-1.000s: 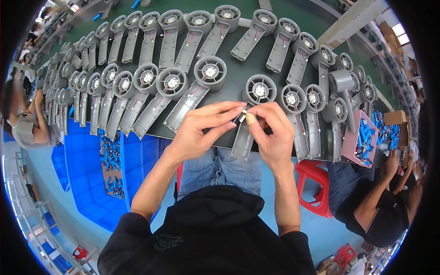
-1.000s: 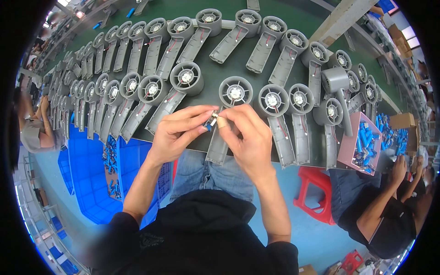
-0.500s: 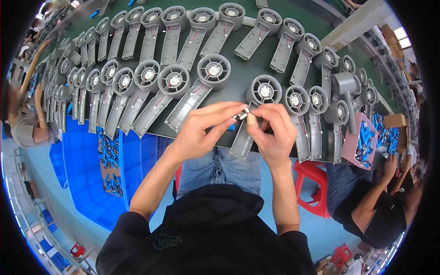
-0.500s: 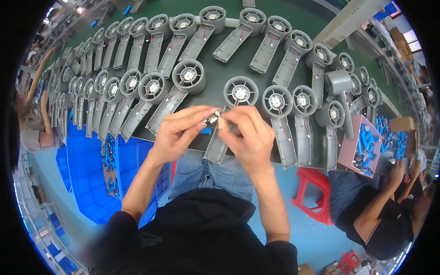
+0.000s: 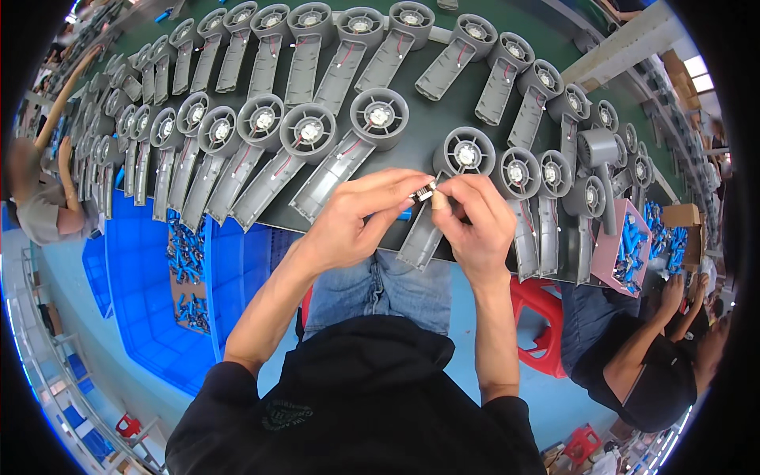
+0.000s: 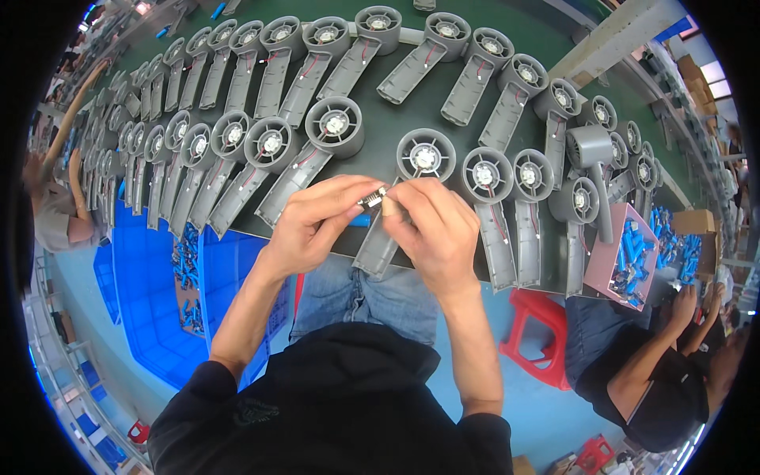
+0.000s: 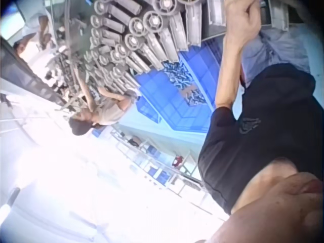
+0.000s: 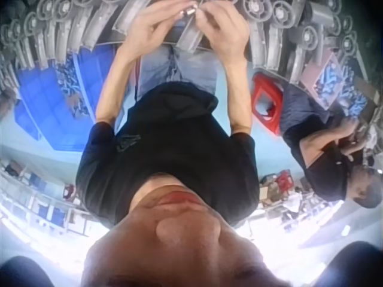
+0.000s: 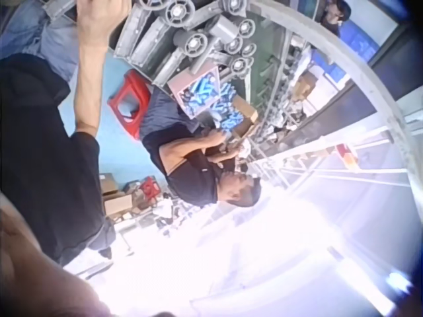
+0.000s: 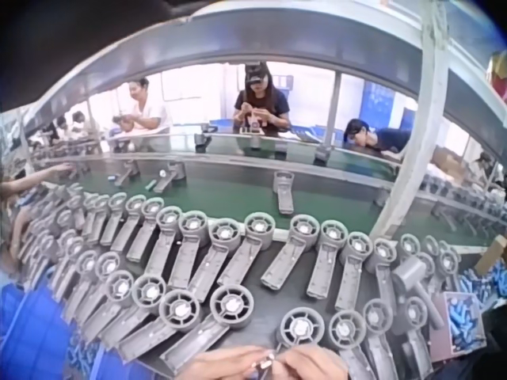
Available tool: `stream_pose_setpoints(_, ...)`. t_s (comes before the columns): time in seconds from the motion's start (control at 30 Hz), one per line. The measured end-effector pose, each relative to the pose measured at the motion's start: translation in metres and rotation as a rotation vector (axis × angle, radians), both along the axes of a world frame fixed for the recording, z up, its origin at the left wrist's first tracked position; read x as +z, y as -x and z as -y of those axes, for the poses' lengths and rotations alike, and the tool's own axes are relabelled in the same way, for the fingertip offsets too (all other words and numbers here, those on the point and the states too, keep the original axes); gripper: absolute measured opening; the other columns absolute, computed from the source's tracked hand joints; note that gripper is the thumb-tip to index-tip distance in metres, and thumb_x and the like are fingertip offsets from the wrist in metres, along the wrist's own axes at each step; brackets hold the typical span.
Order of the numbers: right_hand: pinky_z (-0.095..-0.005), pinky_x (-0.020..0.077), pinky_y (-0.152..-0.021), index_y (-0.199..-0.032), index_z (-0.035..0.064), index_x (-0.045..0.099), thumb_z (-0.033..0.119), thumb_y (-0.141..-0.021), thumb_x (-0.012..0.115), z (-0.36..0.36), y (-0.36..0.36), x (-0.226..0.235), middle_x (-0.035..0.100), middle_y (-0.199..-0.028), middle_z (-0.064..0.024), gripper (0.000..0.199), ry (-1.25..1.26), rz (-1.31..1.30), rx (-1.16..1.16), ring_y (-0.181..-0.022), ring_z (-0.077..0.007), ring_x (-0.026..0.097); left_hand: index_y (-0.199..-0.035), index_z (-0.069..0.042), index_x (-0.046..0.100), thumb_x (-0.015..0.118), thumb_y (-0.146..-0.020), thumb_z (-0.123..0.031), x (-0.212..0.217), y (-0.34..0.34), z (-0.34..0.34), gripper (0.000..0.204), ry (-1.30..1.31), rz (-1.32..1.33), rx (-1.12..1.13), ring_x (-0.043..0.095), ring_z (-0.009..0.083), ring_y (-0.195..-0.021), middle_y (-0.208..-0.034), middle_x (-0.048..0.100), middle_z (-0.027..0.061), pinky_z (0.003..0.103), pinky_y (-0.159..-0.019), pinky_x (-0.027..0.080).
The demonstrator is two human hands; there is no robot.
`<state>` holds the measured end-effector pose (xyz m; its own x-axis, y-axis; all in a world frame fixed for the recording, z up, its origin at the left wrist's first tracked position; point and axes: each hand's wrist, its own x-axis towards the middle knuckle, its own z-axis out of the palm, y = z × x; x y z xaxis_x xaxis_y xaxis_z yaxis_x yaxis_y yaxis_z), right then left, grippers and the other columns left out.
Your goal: Manually assemble internal components into metal motor or fan housings on a production line.
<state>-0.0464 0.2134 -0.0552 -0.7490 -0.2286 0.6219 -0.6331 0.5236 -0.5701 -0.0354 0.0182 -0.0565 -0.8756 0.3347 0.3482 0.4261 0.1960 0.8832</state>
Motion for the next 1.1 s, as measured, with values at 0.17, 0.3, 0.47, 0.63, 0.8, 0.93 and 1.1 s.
stream_pose_setpoints(0.17,-0.0263,0.0448,-0.049,-0.085,0.0015,0.066,-0.004,-0.072,0.077,-0.001,0.004,0.009,0.065,-0.082,-0.0052,0.017,-0.102,-0.083,0.005,-0.056,-0.0131,0.057,-0.121,0.007,0.064,0.056,-0.089,0.008,0.002,-0.001,0.000,0.033,-0.004,0.047,-0.015,0.066,0.0318,-0.105,-0.117,0.066,0.0213,0.035,-0.089,0.052)
stream_pose_setpoints(0.3,-0.0276,0.0459,-0.051,-0.084,0.0024,0.067,-0.003,-0.072,0.077,-0.003,0.006,0.010,0.066,-0.083,-0.0047,0.017,-0.133,-0.104,0.026,-0.056,-0.0153,0.057,-0.121,0.007,0.064,0.056,-0.090,0.007,0.001,-0.002,0.001,0.032,-0.023,0.063,-0.021,0.066,0.0308,-0.106,-0.117,0.067,0.0213,0.035,-0.089,0.052)
stream_pose_setpoints(0.47,-0.0276,0.0450,-0.050,-0.086,0.0025,0.067,0.000,-0.074,0.078,-0.001,-0.001,0.006,0.066,-0.083,-0.0058,0.016,-0.100,-0.111,-0.008,-0.056,-0.0162,0.057,-0.121,0.007,0.065,0.056,-0.091,0.006,-0.002,-0.002,0.001,0.031,-0.043,0.045,-0.018,0.065,0.0304,-0.109,-0.119,0.067,0.0211,0.035,-0.092,0.051)
stream_pose_setpoints(0.63,-0.0251,0.0378,-0.046,-0.091,0.0025,0.068,0.007,-0.081,0.079,0.014,-0.044,0.032,0.063,-0.076,-0.0041,0.016,0.050,0.312,-0.341,-0.052,-0.0091,0.051,-0.122,0.006,0.065,0.053,-0.094,0.004,0.001,-0.002,0.002,0.031,-0.046,0.067,0.000,0.066,0.0281,-0.109,-0.120,0.067,0.0203,0.034,-0.093,0.051)
stream_pose_setpoints(0.8,-0.0224,0.0309,-0.044,-0.090,-0.0016,0.065,0.014,-0.091,0.073,0.009,-0.071,0.021,0.054,-0.061,0.0050,0.018,0.326,0.947,-0.273,-0.051,-0.0023,0.042,-0.120,0.003,0.064,0.052,-0.095,0.003,0.014,-0.004,-0.015,0.027,-0.038,0.064,0.088,0.066,0.0234,-0.091,-0.107,0.067,0.0171,0.032,-0.079,0.052)
stream_pose_setpoints(0.93,-0.0220,0.0306,-0.045,-0.086,0.0006,0.066,0.014,-0.094,0.068,0.006,-0.059,0.076,0.052,-0.061,0.0079,0.016,0.640,0.993,-0.268,-0.051,-0.0017,0.042,-0.113,0.002,0.064,0.049,-0.100,-0.002,0.053,0.013,-0.040,0.021,-0.128,0.093,0.205,0.058,0.0142,-0.068,-0.086,0.062,0.0110,0.028,-0.063,0.046)
stream_pose_setpoints(1.1,-0.0250,0.0327,-0.046,-0.077,0.0032,0.064,0.026,-0.097,0.061,-0.034,0.072,0.127,0.050,-0.057,0.0043,0.030,-0.091,0.537,-0.249,-0.049,-0.0046,0.043,-0.110,0.002,0.067,0.049,-0.101,-0.014,0.103,0.163,-0.056,0.026,-0.133,-0.284,0.341,0.060,0.0144,-0.069,-0.076,0.066,0.0100,0.030,-0.067,0.048)
